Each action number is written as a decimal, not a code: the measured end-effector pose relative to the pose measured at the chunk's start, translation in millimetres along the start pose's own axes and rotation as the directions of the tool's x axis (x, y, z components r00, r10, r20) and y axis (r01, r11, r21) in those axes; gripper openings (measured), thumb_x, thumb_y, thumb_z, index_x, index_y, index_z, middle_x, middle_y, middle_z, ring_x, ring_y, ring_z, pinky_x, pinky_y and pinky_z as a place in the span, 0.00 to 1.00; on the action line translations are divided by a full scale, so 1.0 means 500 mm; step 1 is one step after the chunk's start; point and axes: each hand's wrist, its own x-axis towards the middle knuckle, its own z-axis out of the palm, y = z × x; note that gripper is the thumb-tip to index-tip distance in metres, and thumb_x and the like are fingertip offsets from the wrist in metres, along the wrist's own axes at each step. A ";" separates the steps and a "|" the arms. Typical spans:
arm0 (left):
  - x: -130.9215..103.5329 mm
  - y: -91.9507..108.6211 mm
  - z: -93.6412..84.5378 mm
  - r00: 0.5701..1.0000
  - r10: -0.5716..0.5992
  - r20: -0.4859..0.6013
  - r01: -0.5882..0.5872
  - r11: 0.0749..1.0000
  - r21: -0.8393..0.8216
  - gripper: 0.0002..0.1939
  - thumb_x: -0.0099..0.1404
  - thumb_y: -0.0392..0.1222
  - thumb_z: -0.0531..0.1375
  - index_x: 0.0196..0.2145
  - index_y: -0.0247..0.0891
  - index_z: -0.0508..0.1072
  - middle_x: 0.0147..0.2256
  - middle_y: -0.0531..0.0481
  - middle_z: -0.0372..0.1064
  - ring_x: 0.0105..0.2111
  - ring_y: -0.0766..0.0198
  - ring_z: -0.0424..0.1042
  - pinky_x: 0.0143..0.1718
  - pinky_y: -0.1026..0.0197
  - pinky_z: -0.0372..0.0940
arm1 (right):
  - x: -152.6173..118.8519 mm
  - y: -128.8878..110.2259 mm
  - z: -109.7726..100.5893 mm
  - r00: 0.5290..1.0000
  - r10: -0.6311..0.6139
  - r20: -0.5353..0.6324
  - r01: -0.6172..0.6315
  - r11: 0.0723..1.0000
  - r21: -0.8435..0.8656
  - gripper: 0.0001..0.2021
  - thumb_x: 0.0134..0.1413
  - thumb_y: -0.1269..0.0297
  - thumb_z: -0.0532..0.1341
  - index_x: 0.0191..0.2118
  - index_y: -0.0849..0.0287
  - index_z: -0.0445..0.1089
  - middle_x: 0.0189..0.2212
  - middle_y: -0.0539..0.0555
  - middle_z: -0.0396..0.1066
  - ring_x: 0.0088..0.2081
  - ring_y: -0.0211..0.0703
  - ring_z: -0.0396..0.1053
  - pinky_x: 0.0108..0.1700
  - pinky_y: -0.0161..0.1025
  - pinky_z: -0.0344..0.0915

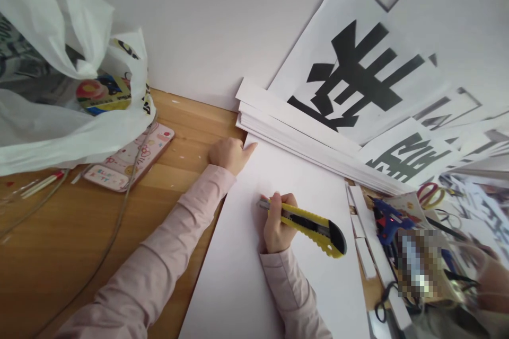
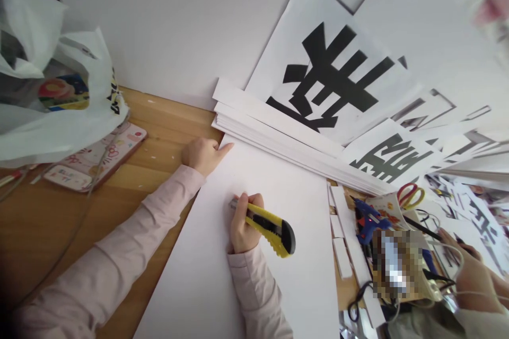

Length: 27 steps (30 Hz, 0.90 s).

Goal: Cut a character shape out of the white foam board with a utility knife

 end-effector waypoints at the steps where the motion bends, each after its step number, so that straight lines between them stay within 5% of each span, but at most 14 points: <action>1: 0.000 0.000 0.000 1.000 -0.001 0.002 0.001 1.000 -0.003 0.30 0.65 0.67 0.54 0.33 0.38 0.82 0.29 0.42 0.75 0.34 0.53 0.74 0.30 0.58 0.56 | 0.000 -0.001 0.000 1.000 -0.014 0.001 0.014 1.000 -0.014 0.20 0.66 0.49 0.56 0.26 0.54 0.57 0.19 0.44 0.62 0.24 0.40 0.69 0.30 0.37 0.66; 8: 0.001 -0.001 0.001 1.000 -0.004 0.001 0.004 1.000 0.003 0.29 0.65 0.67 0.54 0.31 0.38 0.81 0.28 0.43 0.74 0.33 0.54 0.73 0.30 0.58 0.55 | 0.001 -0.011 -0.003 0.995 -0.083 0.063 0.090 0.987 -0.132 0.18 0.67 0.53 0.55 0.26 0.54 0.57 0.21 0.48 0.68 0.26 0.41 0.72 0.29 0.36 0.65; 18: 0.004 -0.003 0.007 1.000 0.005 -0.029 -0.006 1.000 -0.011 0.30 0.65 0.67 0.54 0.31 0.38 0.81 0.26 0.43 0.73 0.32 0.53 0.73 0.29 0.58 0.55 | 0.001 -0.013 -0.012 0.989 -0.042 0.138 0.058 0.992 -0.111 0.20 0.65 0.54 0.57 0.23 0.53 0.54 0.15 0.42 0.52 0.19 0.36 0.60 0.25 0.35 0.60; 27: 0.003 -0.002 0.003 1.000 -0.007 -0.027 0.006 0.999 -0.044 0.28 0.64 0.66 0.56 0.31 0.37 0.81 0.25 0.43 0.71 0.31 0.54 0.72 0.30 0.57 0.56 | 0.021 -0.037 -0.020 0.973 0.005 0.231 0.023 0.993 -0.118 0.20 0.63 0.59 0.57 0.22 0.53 0.50 0.16 0.41 0.49 0.19 0.34 0.54 0.26 0.34 0.60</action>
